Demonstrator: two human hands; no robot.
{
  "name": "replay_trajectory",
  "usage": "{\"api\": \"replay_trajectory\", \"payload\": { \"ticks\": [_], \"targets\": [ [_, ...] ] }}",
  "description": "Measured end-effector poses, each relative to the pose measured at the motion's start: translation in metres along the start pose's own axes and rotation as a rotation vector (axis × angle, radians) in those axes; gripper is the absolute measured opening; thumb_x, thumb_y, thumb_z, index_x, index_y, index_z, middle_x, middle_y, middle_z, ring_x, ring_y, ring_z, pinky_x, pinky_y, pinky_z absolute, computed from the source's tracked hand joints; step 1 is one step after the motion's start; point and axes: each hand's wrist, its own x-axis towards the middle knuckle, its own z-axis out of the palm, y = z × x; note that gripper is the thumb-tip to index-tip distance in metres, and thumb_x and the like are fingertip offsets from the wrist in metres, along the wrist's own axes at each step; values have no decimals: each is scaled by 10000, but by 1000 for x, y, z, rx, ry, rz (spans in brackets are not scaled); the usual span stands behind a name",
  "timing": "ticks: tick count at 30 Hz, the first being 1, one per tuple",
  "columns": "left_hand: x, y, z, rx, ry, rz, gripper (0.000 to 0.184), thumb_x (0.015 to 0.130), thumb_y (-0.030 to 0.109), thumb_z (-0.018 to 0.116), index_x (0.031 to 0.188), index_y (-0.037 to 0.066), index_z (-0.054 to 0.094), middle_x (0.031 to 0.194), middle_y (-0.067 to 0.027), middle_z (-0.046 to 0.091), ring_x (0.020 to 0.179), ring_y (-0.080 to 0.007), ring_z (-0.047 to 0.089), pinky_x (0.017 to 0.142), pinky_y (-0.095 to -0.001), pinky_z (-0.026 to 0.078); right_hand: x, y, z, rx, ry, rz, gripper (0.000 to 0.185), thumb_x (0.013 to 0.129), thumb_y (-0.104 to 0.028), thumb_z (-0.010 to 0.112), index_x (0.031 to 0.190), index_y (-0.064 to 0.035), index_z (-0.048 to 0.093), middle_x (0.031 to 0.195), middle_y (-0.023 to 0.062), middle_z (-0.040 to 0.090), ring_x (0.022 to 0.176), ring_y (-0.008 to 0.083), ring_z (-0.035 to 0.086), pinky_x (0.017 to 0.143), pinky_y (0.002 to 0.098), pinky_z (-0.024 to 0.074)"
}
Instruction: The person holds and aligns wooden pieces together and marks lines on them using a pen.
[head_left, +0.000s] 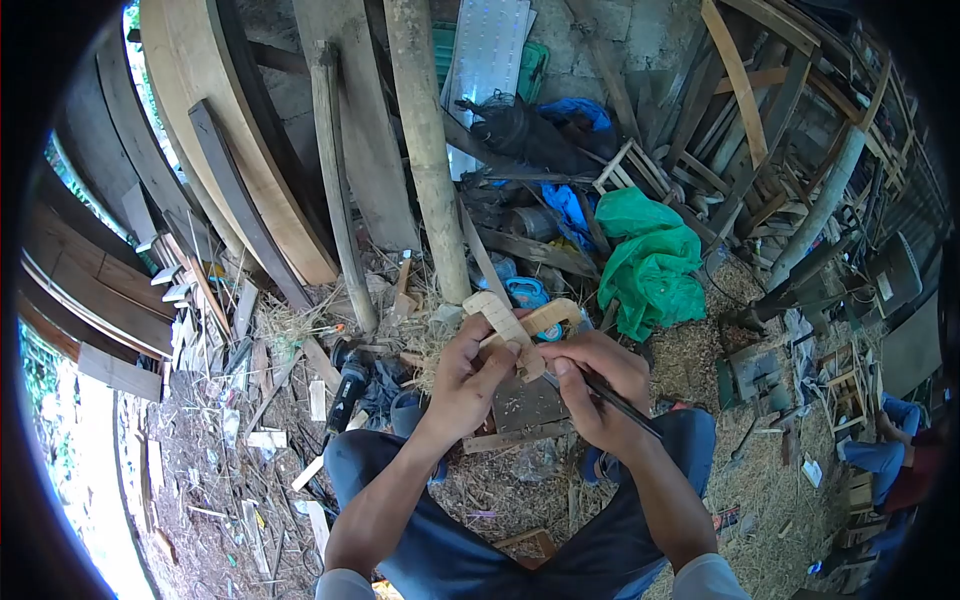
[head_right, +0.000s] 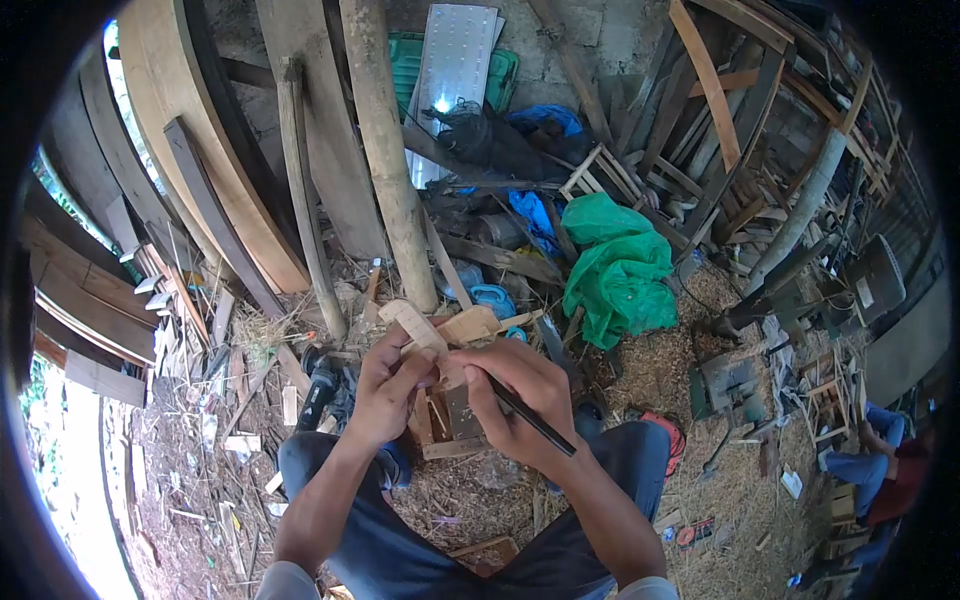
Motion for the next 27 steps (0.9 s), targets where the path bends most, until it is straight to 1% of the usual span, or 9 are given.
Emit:
{"api": "replay_trajectory", "payload": {
  "ticks": [1, 10, 13, 15, 18, 20, 23, 25, 27],
  "targets": [
    [0, 0, -1, -19, -7, -11, 328, 901, 53, 520, 1225, 2, 510, 968, -17, 540, 806, -50, 483, 690, -196, 389, 1, 0, 1, 0, 0, -2, 159, 843, -30, 575, 984, 19, 629, 789, 129, 627, 700, 235, 626, 610, 318, 487],
    [-1, -4, -7, -18, -44, -36, 344, 909, 81, 533, 1242, 8, 493, 1007, -40, 568, 880, -69, 541, 739, -202, 439, 2, 0, 5, 59, 89, -67, 143, 841, -31, 571, 960, 14, 636, 755, 122, 616, 657, 226, 603, 577, 315, 470],
    [0, 3, -3, -77, -13, -22, 351, 915, 107, 532, 1248, 7, 489, 960, -26, 569, 833, -64, 531, 682, -207, 437, 1, 1, 0, -28, -3, -17, 132, 840, -26, 567, 946, 17, 635, 752, 120, 620, 658, 211, 613, 578, 290, 472],
    [0, 5, -2, -82, -13, -23, 353, 917, 113, 528, 1252, 7, 488, 939, -19, 566, 803, -58, 513, 661, -206, 423, -3, 5, 3, 28, 42, 56, 166, 890, -94, 538, 949, 21, 642, 742, 103, 633, 645, 145, 617, 574, 248, 463],
    [1, 1, -4, -117, -17, -7, 355, 922, 114, 522, 1258, 6, 486, 911, -12, 561, 756, -50, 480, 631, -203, 398, -6, 2, 8, 99, 76, 213, 164, 900, -110, 549, 945, 24, 633, 768, 113, 647, 651, 134, 628, 577, 247, 472],
    [2, 0, -4, -142, -30, 5, 355, 923, 109, 520, 1261, 5, 486, 904, -11, 560, 739, -48, 465, 623, -200, 386, -6, 5, 18, 54, 140, 178, 151, 883, -110, 585, 939, 23, 628, 761, 118, 640, 634, 155, 622, 565, 260, 470],
    [3, 1, 0, -173, 6, -5, 356, 920, 72, 508, 1257, -38, 470, 933, -20, 569, 728, -49, 448, 641, -211, 364, -6, 5, 25, -5, 188, 153, 155, 858, -108, 633, 936, 25, 620, 752, 128, 635, 613, 166, 616, 550, 275, 469],
    [2, -2, -2, -92, 7, 20, 361, 922, 107, 543, 1250, -30, 483, 990, -40, 585, 814, -68, 507, 716, -228, 406, -8, 7, 27, -13, 169, 160, 164, 850, -106, 646, 939, 29, 616, 749, 132, 636, 610, 156, 616, 547, 275, 470],
    [2, 1, 4, -96, 24, 22, 359, 920, 119, 554, 1242, -28, 493, 1005, -45, 591, 857, -80, 522, 753, -236, 416, -12, 12, 29, 92, 169, 331, 191, 841, -101, 662, 959, 41, 613, 771, 138, 650, 644, 129, 624, 560, 268, 480]
  ]
}}
